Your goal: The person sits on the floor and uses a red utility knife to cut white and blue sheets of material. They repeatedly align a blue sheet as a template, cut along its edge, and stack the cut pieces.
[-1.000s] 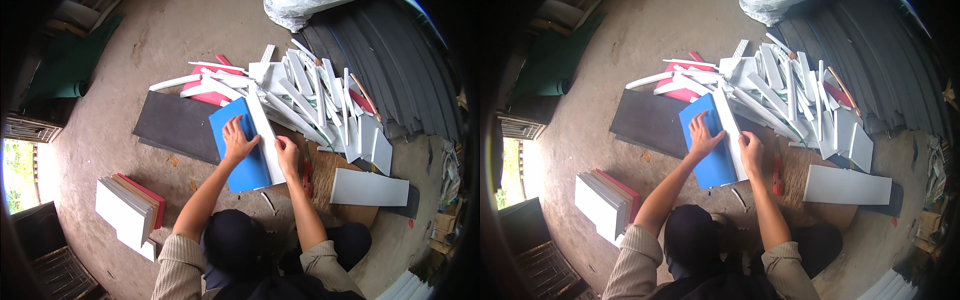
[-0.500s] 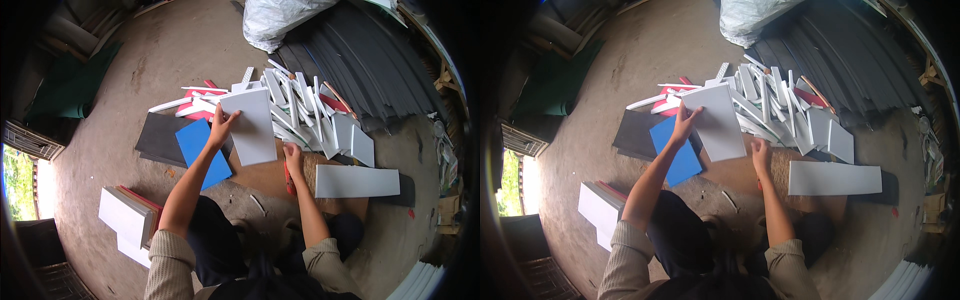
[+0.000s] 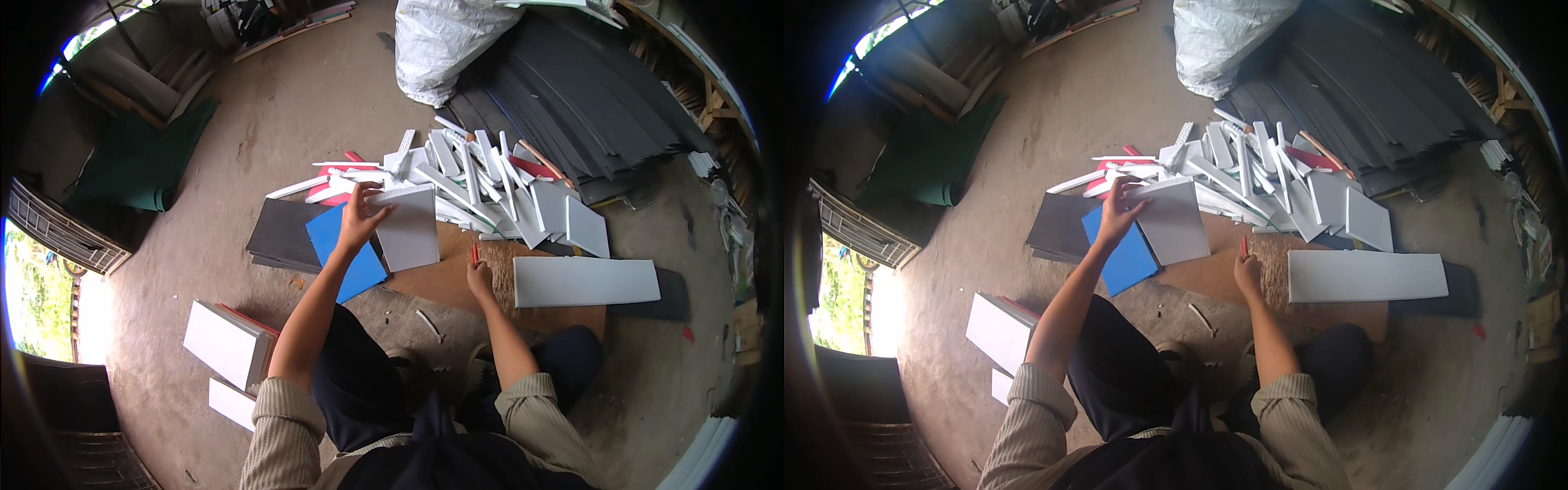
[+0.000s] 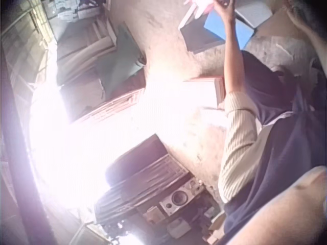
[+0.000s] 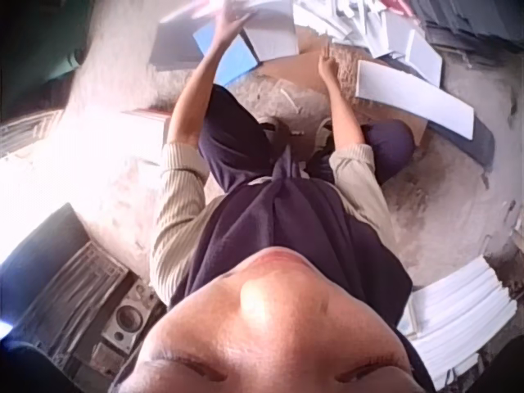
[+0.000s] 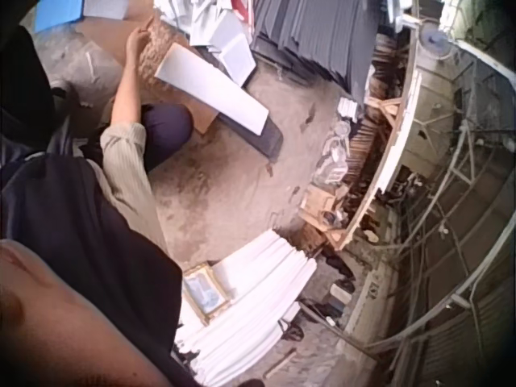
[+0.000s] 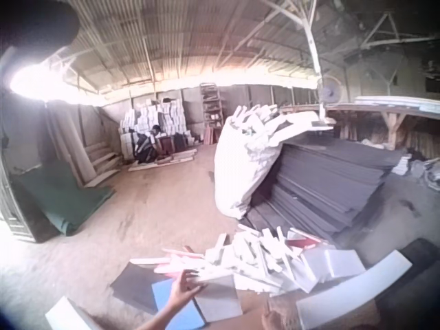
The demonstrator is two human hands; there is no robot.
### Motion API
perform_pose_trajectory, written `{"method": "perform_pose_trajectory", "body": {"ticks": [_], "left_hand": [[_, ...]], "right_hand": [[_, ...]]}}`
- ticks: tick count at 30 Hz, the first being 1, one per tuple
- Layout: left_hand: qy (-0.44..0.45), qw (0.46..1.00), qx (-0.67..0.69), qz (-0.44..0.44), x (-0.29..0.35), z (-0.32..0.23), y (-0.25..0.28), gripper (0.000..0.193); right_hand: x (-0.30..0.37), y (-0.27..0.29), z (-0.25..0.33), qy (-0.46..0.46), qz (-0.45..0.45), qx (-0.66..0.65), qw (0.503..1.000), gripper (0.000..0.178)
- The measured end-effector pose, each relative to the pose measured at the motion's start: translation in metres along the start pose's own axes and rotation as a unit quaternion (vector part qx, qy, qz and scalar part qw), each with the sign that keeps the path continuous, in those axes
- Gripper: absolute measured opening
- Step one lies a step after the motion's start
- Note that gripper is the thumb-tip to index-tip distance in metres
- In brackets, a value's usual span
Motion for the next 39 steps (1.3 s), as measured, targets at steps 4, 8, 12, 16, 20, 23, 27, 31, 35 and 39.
{"method": "perform_pose_trajectory", "body": {"ticks": [4, 8, 12, 16, 20, 23, 27, 31, 35, 39], "left_hand": [[-0.026, 0.983, -0.171, 0.062, 0.006, -0.029, -0.002, 0.053], [-0.084, 0.920, -0.379, 0.043, 0.007, -0.049, -0.011, 0.051], [-0.145, 0.885, -0.440, 0.040, 0.002, -0.074, -0.033, 0.043], [-0.173, 0.866, -0.469, 0.033, 0.001, -0.085, -0.049, 0.034], [-0.220, 0.868, -0.445, 0.036, -0.004, -0.088, -0.065, 0.021], [-0.163, 0.902, -0.396, 0.062, -0.005, -0.067, -0.063, 0.022], [-0.178, 0.895, -0.409, 0.024, -0.001, -0.075, -0.066, 0.023], [-0.154, 0.894, -0.421, 0.025, 0.002, -0.074, -0.066, 0.024], [-0.139, 0.897, -0.418, 0.026, 0.002, -0.073, -0.061, 0.024], [-0.133, 0.897, -0.421, 0.023, 0.001, -0.072, -0.061, 0.026]], "right_hand": [[0.027, 0.032, 0.080, 0.027, 0.083, -0.226, 0.970, 0.026], [0.075, 0.064, 0.149, 0.108, 0.133, -0.223, 0.960, 0.022], [0.103, 0.084, 0.171, 0.169, 0.130, -0.214, 0.953, 0.016], [0.108, 0.085, 0.165, 0.159, 0.123, -0.152, 0.968, 0.017], [0.102, 0.089, 0.161, 0.231, 0.041, -0.044, 0.971, 0.034], [0.126, 0.091, 0.190, 0.238, 0.028, -0.006, 0.971, 0.037], [0.132, 0.095, 0.206, 0.266, -0.009, 0.017, 0.964, 0.034], [0.129, 0.087, 0.208, 0.270, -0.004, 0.032, 0.962, 0.033], [0.131, 0.083, 0.213, 0.248, 0.021, 0.064, 0.966, 0.033], [0.133, 0.083, 0.214, 0.270, 0.003, 0.042, 0.962, 0.035]]}}
Point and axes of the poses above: each hand's wrist, its own x-axis away from the middle knuckle, its own y-axis out of the back of the hand, z = x × y, the point moved 10 cm from there along -x, towards the middle knuckle, and after that the axes turned 5 degrees about z, right-handed, at the moved point
